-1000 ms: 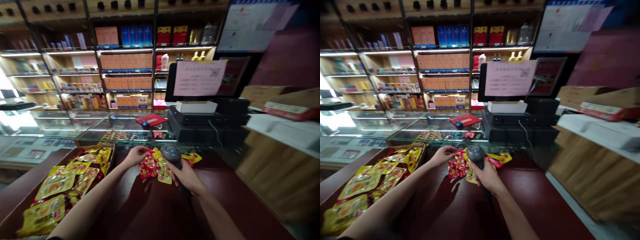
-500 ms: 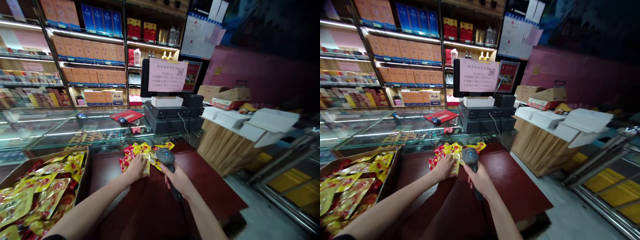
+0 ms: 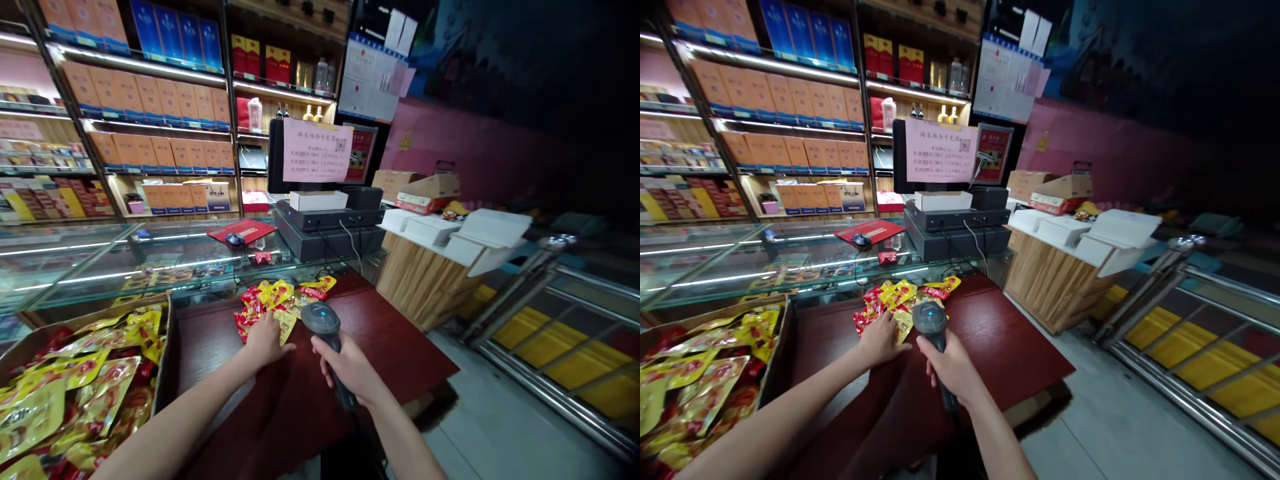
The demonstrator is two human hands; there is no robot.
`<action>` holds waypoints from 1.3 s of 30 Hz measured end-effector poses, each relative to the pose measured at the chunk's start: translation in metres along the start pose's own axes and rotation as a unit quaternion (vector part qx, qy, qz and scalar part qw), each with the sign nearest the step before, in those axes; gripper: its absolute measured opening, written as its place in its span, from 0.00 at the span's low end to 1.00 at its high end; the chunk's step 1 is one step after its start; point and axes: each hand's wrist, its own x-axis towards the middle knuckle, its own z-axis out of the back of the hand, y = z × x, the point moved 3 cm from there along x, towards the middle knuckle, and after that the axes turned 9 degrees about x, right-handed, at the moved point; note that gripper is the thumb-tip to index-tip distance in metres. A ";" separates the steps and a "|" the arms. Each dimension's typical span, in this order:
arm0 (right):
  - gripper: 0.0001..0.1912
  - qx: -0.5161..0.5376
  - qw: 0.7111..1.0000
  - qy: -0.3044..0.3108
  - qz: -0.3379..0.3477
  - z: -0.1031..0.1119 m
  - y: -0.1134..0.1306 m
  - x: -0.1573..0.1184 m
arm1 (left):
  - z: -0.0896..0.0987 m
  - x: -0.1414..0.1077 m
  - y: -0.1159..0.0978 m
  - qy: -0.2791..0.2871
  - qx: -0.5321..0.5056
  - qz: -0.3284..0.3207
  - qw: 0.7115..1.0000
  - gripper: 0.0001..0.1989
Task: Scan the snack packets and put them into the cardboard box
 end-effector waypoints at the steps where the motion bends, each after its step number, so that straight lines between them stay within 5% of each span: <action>1: 0.18 -0.002 1.000 -0.001 0.000 -0.001 0.000 -0.002 | -0.001 0.000 -0.001 0.012 -0.003 0.001 1.000 0.26; 5: 0.18 -0.013 1.000 -0.002 0.002 -0.004 -0.004 -0.005 | -0.002 0.004 0.008 0.039 -0.057 0.008 0.998 0.17; 8: 0.17 -0.020 1.000 -0.001 0.007 -0.005 -0.007 -0.004 | -0.001 0.014 0.021 0.028 -0.231 0.023 0.972 0.12; 14: 0.18 -0.032 0.999 0.002 0.009 -0.010 -0.007 -0.003 | -0.003 0.032 0.037 0.049 -0.649 0.053 0.758 0.18; 17: 0.18 -0.040 0.999 0.014 0.015 -0.019 -0.006 -0.001 | -0.006 0.035 0.039 0.044 -0.697 0.058 0.714 0.24; 25: 0.16 -0.070 0.996 0.037 0.029 -0.051 -0.009 0.004 | 0.002 0.034 0.037 0.000 -0.712 0.022 0.702 0.22; 33: 0.17 -0.071 0.996 0.032 0.038 -0.052 -0.013 0.002 | -0.002 0.036 0.037 -0.019 -0.693 0.010 0.721 0.20; 39: 0.15 -0.078 0.995 0.040 0.039 -0.051 -0.012 0.000 | 0.002 0.034 0.039 -0.047 -0.638 -0.001 0.768 0.14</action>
